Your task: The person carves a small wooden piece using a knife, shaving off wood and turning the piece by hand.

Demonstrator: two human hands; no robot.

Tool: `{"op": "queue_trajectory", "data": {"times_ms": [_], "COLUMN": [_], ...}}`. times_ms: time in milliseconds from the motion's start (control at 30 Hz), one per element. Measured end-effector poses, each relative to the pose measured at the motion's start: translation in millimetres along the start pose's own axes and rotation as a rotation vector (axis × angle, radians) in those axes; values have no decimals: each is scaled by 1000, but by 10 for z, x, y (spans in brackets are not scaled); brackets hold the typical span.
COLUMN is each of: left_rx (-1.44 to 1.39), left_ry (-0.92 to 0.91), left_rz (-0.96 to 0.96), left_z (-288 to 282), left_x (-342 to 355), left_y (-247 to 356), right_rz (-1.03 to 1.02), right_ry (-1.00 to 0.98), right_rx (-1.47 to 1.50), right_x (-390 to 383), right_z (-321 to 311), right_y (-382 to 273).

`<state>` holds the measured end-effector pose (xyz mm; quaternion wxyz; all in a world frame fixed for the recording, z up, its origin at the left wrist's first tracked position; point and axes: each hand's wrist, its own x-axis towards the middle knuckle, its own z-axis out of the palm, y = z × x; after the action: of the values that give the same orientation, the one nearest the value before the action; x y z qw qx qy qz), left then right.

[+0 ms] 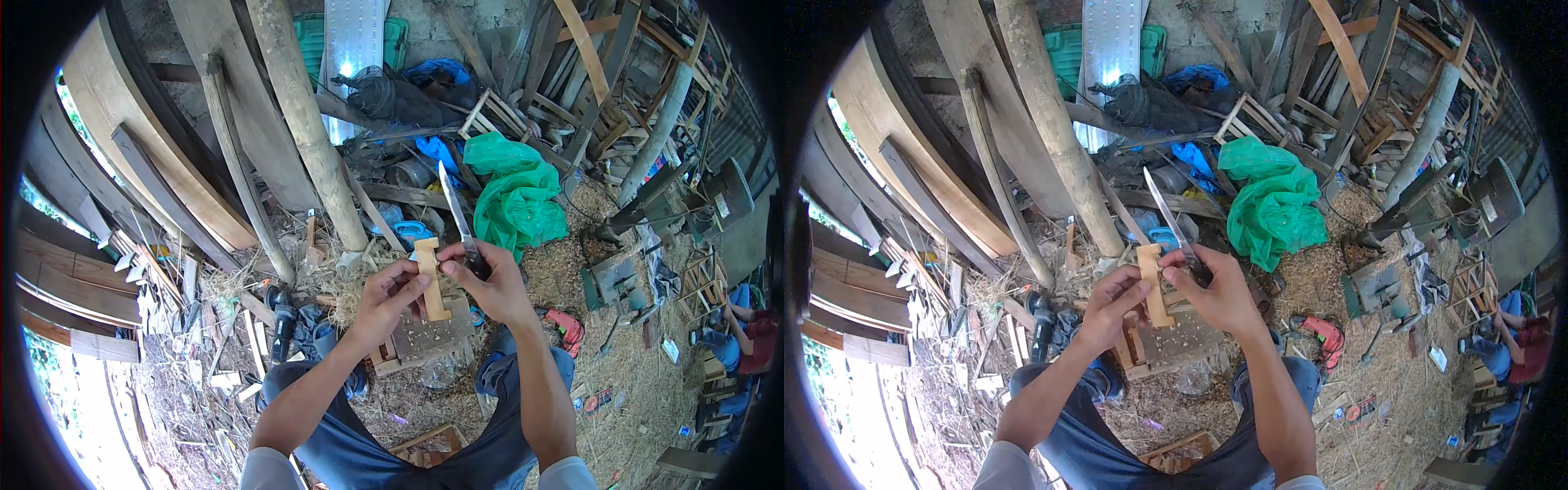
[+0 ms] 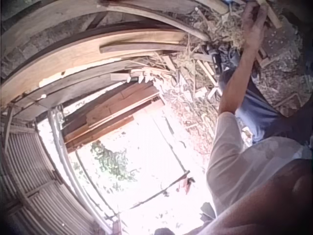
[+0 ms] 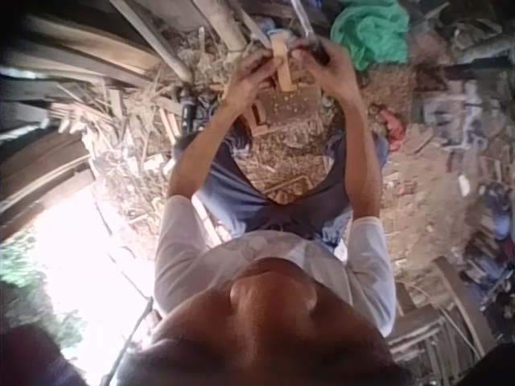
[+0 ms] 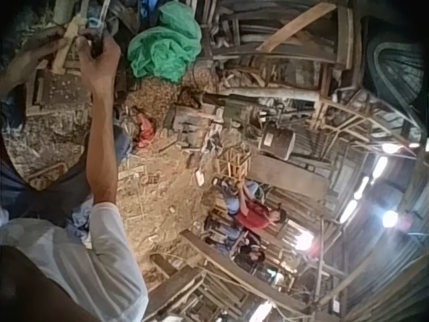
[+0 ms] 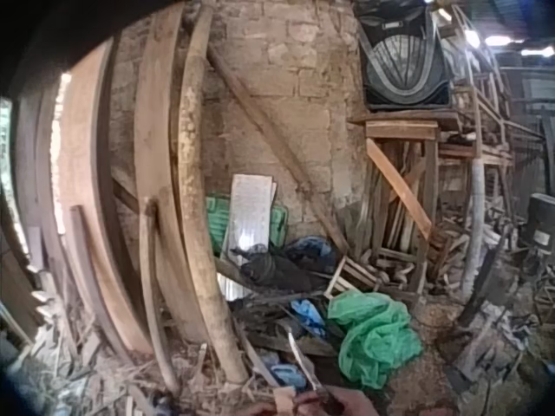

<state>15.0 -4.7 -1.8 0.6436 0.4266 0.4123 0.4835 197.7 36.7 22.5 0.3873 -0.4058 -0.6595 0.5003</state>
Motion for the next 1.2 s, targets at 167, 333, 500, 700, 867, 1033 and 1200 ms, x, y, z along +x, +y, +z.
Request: {"op": "queue_trajectory", "data": {"times_ms": [167, 333, 500, 700, 867, 1033, 1200], "left_rx": [78, 99, -2, 1, -4, -23, 1], "left_ry": [-13, -21, -48, -87, -69, -32, -51], "left_rz": [44, 88, 74, 82, 106, 103, 125], "left_z": [-7, -6, -22, -56, -27, -55, -65], "left_x": [2, -5, 1, -9, -7, -16, -16], "left_y": [-24, -28, -10, 12, 7, -2, -29], "right_rz": [-12, -65, -145, -11, 94, 102, -8], "right_ry": [21, 45, 37, 19, -22, 4, 51], "right_rx": [-89, -214, -289, 69, 213, 334, 179], "right_x": [-21, -18, -13, -32, -40, -22, -3], "right_z": [19, 37, 63, 130, 109, 118, 100], "right_y": [-109, -57, -44, 16, -5, -55, 6]}}
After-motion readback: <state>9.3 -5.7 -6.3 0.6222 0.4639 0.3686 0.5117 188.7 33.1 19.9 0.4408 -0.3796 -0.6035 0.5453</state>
